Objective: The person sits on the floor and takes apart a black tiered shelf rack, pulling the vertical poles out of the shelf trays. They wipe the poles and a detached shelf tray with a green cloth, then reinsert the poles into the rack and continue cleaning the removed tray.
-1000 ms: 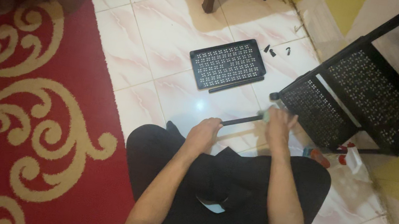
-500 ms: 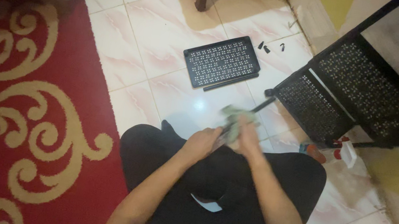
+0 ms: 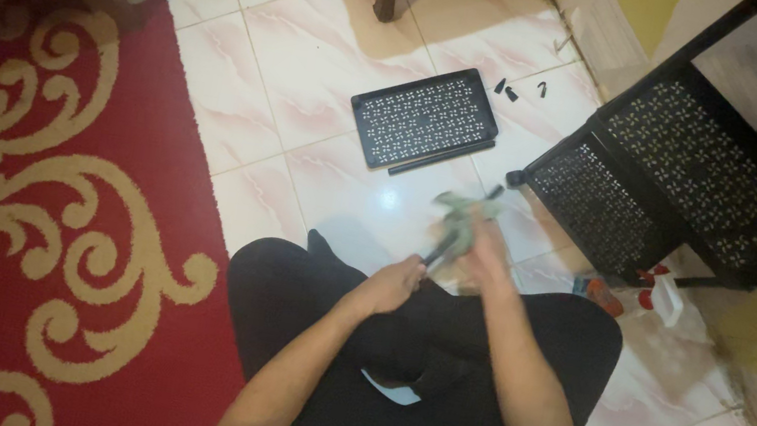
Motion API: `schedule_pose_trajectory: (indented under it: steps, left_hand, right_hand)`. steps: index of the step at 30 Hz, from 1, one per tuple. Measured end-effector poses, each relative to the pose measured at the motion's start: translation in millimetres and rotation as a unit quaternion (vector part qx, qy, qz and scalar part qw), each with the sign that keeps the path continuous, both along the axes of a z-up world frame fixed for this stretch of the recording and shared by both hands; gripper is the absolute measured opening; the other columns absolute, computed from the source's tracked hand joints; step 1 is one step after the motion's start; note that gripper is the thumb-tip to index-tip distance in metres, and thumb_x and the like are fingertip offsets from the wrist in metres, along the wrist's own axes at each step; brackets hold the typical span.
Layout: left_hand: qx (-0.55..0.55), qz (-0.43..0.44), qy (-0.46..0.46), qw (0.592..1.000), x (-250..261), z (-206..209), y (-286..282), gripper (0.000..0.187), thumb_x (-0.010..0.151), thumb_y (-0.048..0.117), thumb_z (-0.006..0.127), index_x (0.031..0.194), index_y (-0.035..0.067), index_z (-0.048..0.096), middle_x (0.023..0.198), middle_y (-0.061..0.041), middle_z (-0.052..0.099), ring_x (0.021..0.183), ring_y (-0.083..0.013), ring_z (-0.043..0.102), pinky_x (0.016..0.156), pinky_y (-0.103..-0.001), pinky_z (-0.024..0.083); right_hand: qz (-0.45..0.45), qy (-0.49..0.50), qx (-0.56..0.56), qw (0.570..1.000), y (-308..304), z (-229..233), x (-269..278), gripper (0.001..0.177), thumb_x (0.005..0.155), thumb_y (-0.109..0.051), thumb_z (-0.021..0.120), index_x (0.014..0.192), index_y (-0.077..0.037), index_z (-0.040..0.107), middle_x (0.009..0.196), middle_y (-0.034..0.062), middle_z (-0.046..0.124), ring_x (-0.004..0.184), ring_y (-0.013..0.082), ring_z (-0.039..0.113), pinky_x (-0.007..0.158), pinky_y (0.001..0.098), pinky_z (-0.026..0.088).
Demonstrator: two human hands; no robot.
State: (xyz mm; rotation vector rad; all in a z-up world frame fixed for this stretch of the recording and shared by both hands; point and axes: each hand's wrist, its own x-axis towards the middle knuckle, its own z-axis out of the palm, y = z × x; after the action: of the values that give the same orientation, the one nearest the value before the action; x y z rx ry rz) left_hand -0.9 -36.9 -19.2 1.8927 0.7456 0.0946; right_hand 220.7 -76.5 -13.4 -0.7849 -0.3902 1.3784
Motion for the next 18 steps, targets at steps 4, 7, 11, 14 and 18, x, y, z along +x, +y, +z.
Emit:
schedule_pose_trajectory:
  steps: [4,7,11,14,18]
  left_hand:
    - [-0.081,-0.015,0.021,0.996,3.4,-7.8,-10.0,0.035,0.106,0.033,0.036,0.108,0.004,0.056,0.090,-0.022,0.069,0.093,-0.0437,0.069,0.086,-0.049,0.051]
    - [0.057,0.057,-0.062,0.995,15.7,-18.8,-0.5,0.038,0.110,0.033,0.037,0.117,0.001,0.056,0.102,-0.027,0.067,0.099,-0.0478,0.064,0.087,-0.051,0.050]
    - [0.126,0.062,-0.184,0.973,15.0,-22.5,6.1,0.045,0.119,0.032,0.032,0.136,-0.006,0.049,0.115,-0.030,0.060,0.103,-0.0472,0.059,0.089,-0.049,0.047]
    - [-0.095,-0.056,-0.065,0.992,2.7,-7.1,6.8,0.041,0.110,0.036,0.033,0.107,0.003,0.057,0.083,-0.013,0.062,0.081,-0.0293,0.063,0.082,-0.040,0.052]
    - [-0.195,-0.049,0.012,0.979,2.9,1.3,2.0,0.038,0.110,0.037,0.034,0.109,0.006,0.057,0.080,-0.008,0.056,0.070,-0.0276,0.053,0.071,-0.043,0.048]
  right_hand:
    - [-0.152,-0.024,-0.052,0.987,-0.8,-5.8,19.8,0.037,0.112,-0.033,0.050,0.131,-0.002,0.059,0.094,0.0038,0.061,0.080,0.0148,0.061,0.070,0.0357,0.059]
    - [-0.045,-0.091,-0.039,0.994,-14.9,-18.0,-31.7,0.040,0.115,-0.030,0.052,0.142,-0.001,0.056,0.106,0.0018,0.062,0.091,0.0106,0.062,0.080,0.0279,0.055]
    - [0.026,-0.167,-0.132,0.977,-15.4,-15.2,-47.8,0.043,0.105,-0.033,0.054,0.138,-0.005,0.054,0.121,0.0079,0.070,0.106,0.0144,0.070,0.089,0.0278,0.058]
    - [-0.102,-0.065,-0.093,0.988,-2.0,-0.1,5.6,0.042,0.106,-0.039,0.052,0.130,-0.005,0.055,0.110,0.0130,0.066,0.090,0.0229,0.066,0.072,0.0370,0.059]
    - [-0.216,-0.024,-0.071,0.973,-6.3,2.5,20.5,0.040,0.106,-0.045,0.047,0.122,-0.009,0.056,0.101,0.0074,0.061,0.085,0.0234,0.067,0.069,0.0449,0.062]
